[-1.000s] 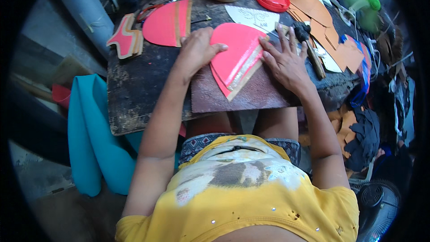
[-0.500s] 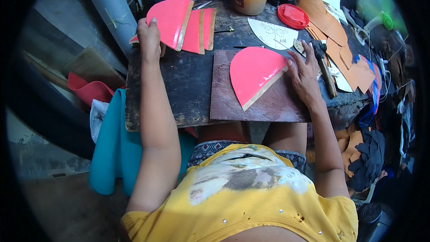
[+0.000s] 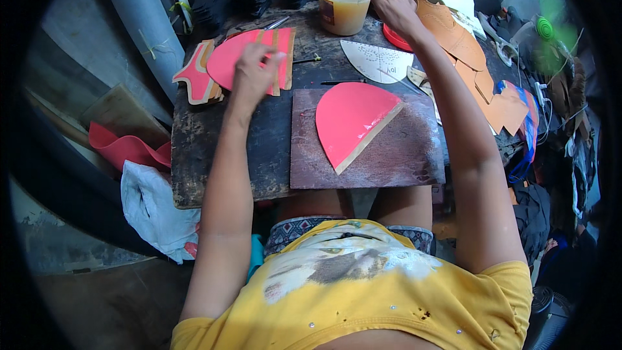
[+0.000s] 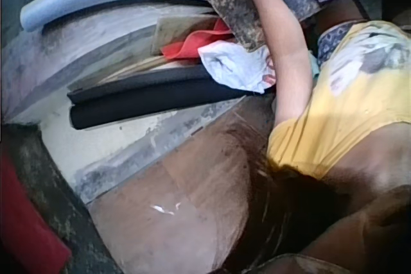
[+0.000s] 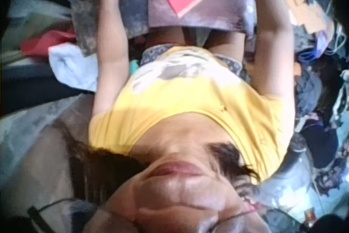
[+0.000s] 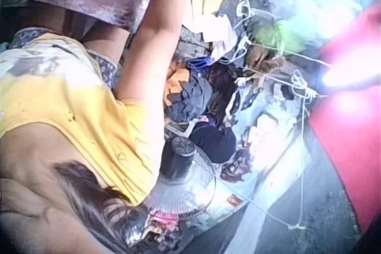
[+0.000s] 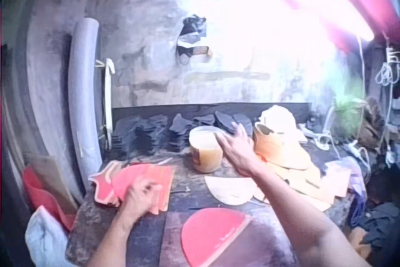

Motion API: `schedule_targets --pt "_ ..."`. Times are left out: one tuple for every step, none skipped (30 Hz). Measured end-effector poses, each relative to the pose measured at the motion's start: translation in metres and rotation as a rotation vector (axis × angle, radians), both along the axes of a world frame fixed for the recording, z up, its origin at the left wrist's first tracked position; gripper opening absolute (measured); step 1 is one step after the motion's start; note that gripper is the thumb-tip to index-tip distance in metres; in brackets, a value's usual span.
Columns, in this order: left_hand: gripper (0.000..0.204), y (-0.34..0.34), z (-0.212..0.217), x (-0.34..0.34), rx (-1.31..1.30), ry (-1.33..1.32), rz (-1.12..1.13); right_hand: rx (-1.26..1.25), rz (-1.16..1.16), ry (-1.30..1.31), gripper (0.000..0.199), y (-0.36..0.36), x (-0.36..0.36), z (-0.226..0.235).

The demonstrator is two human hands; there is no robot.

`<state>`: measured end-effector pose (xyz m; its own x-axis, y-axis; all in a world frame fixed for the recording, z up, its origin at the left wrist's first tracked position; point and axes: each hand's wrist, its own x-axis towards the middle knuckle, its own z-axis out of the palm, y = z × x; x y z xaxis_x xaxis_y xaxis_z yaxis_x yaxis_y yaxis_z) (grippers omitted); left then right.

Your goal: The person uses a hammer and punch to make holes in tan leather pieces on a workbench. They then handle pink foam pieces, stacking and aligning them on the bench.

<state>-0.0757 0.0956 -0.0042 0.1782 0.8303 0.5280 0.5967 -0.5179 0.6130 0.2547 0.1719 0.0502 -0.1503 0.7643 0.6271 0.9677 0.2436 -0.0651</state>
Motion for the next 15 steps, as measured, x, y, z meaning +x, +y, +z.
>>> schedule_targets --pt "0.034 -0.010 0.002 0.012 -0.102 0.000 -0.140 -0.063 -0.101 0.012 0.047 0.024 -0.001 0.004" --pt "0.039 -0.019 0.004 0.022 -0.183 -0.002 -0.284 -0.086 -0.130 0.001 0.047 0.043 -0.005 0.005" --pt "0.044 -0.027 0.006 0.033 -0.246 0.038 -0.304 -0.108 -0.159 -0.008 0.047 0.056 -0.014 0.005" --pt "0.050 -0.035 0.007 0.042 -0.277 0.064 -0.342 -0.131 -0.189 -0.016 0.046 0.064 -0.021 0.006" --pt "0.055 -0.039 0.009 0.047 -0.303 0.087 -0.389 -0.173 -0.179 -0.058 0.047 0.067 -0.026 0.010" --pt "0.060 -0.041 0.011 0.050 -0.262 0.155 -0.381 -0.223 -0.171 -0.101 0.049 0.066 -0.031 0.015" --pt "0.065 -0.044 0.011 0.052 -0.219 0.220 -0.385 -0.279 -0.165 -0.145 0.050 0.061 -0.033 0.020" --pt "0.070 -0.047 0.010 0.054 -0.187 0.287 -0.390 -0.041 -0.205 0.249 0.044 0.059 -0.043 0.026" --pt "0.075 -0.047 0.009 0.055 -0.202 0.328 -0.395 -0.195 -0.162 0.016 0.049 0.054 -0.034 0.043" --pt "0.076 -0.048 0.007 0.055 -0.166 0.364 -0.397 -0.164 -0.139 0.007 0.050 0.045 -0.032 0.048" --pt "0.076 -0.048 0.006 0.056 -0.126 0.399 -0.400 -0.128 -0.114 -0.003 0.051 0.036 -0.028 0.055" --pt "0.077 -0.047 0.004 0.057 -0.157 0.416 -0.400 -0.111 -0.104 0.004 0.050 0.028 -0.027 0.057" --pt "0.077 -0.045 0.003 0.058 -0.178 0.408 -0.412 -0.127 -0.092 -0.016 0.050 0.019 -0.024 0.058" --pt "0.075 -0.046 0.002 0.059 -0.191 0.407 -0.403 -0.174 -0.087 -0.040 0.052 0.011 -0.023 0.058" --pt "0.073 -0.045 0.000 0.060 -0.203 0.405 -0.396 -0.219 -0.083 -0.064 0.053 0.004 -0.023 0.056"
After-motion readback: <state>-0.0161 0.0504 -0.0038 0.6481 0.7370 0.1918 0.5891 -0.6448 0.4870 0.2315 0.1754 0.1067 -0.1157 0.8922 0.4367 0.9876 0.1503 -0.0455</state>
